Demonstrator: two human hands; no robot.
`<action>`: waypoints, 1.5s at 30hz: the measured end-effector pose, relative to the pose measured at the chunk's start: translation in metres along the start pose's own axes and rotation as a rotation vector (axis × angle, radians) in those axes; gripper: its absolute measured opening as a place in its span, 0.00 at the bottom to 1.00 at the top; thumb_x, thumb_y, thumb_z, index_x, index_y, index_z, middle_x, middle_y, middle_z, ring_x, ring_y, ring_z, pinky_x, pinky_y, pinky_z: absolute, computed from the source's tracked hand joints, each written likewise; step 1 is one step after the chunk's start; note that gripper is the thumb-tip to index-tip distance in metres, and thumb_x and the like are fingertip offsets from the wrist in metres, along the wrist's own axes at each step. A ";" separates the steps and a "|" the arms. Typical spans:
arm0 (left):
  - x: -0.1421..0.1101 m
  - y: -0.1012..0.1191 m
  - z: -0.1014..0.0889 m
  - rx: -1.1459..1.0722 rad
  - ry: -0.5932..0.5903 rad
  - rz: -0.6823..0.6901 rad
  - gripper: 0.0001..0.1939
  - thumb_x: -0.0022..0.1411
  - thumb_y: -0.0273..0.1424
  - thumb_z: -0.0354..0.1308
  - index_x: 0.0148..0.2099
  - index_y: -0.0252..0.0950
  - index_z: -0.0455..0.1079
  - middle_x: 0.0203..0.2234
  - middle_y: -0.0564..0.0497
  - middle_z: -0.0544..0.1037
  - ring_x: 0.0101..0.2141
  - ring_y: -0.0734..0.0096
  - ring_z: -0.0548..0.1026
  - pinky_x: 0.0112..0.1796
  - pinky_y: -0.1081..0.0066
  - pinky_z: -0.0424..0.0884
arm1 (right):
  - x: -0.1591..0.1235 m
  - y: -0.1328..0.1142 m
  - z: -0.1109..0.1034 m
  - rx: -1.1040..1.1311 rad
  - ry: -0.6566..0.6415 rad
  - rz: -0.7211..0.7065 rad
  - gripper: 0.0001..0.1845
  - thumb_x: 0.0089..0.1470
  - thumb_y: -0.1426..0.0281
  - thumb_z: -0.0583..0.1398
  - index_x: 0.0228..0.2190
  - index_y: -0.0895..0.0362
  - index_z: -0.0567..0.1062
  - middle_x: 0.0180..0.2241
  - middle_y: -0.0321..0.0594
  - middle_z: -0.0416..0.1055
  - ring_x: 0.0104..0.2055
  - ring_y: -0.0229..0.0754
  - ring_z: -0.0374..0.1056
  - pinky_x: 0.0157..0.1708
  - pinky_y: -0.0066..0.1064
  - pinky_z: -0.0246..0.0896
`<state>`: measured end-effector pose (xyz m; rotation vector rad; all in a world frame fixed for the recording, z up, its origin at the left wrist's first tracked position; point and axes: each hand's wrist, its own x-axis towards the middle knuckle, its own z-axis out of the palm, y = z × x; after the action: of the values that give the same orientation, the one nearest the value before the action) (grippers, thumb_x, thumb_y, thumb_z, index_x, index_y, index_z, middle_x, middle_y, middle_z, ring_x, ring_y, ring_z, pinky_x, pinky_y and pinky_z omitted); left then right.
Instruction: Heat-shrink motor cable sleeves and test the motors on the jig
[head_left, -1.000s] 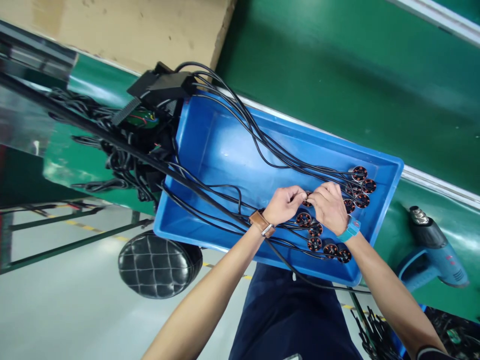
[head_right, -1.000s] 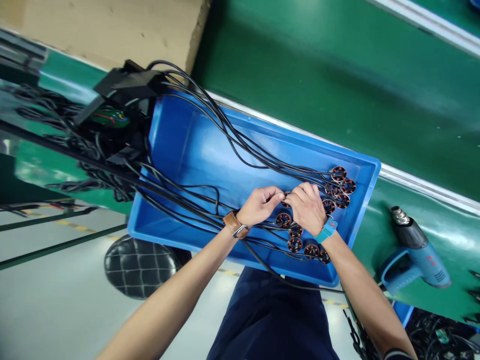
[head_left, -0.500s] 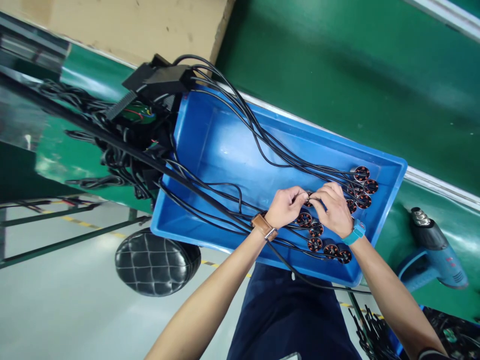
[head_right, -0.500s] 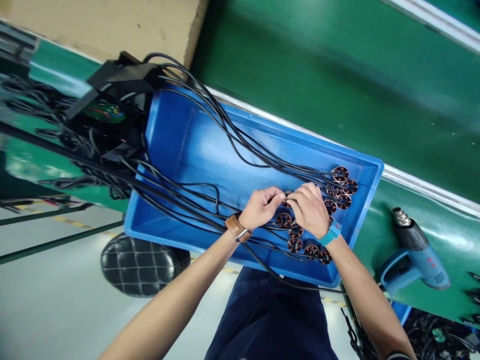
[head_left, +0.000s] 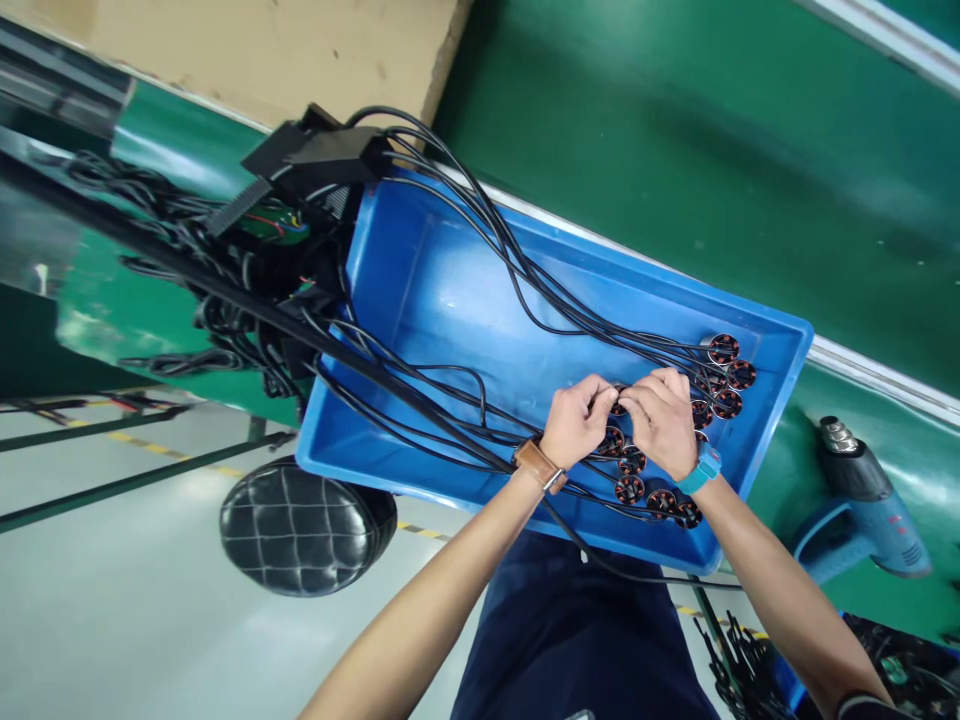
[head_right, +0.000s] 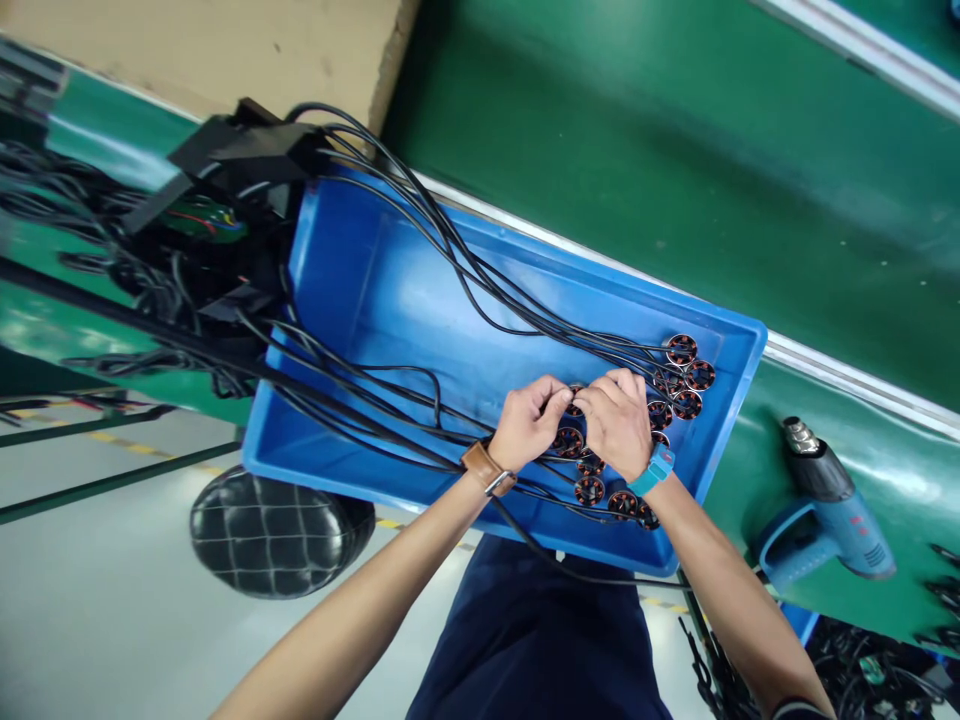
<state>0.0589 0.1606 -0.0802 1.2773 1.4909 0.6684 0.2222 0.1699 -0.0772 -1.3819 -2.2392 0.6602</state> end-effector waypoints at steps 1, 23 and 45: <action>0.000 0.000 0.001 -0.006 0.007 -0.001 0.14 0.67 0.37 0.50 0.29 0.38 0.64 0.19 0.57 0.66 0.22 0.75 0.62 0.27 0.72 0.59 | 0.000 -0.001 0.001 -0.011 0.014 -0.001 0.12 0.67 0.68 0.55 0.32 0.55 0.75 0.32 0.40 0.74 0.42 0.45 0.62 0.42 0.41 0.52; -0.001 0.000 -0.009 0.016 -0.085 0.033 0.13 0.69 0.36 0.49 0.33 0.37 0.67 0.21 0.57 0.68 0.24 0.75 0.65 0.30 0.73 0.61 | -0.001 -0.001 -0.003 0.246 0.039 0.053 0.06 0.63 0.72 0.60 0.34 0.53 0.76 0.31 0.38 0.74 0.41 0.46 0.61 0.45 0.43 0.61; 0.009 0.011 -0.028 0.633 -0.216 0.415 0.11 0.71 0.30 0.48 0.43 0.36 0.72 0.35 0.49 0.80 0.31 0.69 0.77 0.28 0.70 0.64 | 0.002 -0.002 -0.004 0.282 0.019 0.105 0.07 0.63 0.71 0.59 0.32 0.53 0.75 0.31 0.38 0.74 0.40 0.45 0.62 0.45 0.44 0.59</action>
<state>0.0376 0.1777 -0.0642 2.1098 1.3074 0.2969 0.2230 0.1715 -0.0726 -1.3619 -1.9778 0.9538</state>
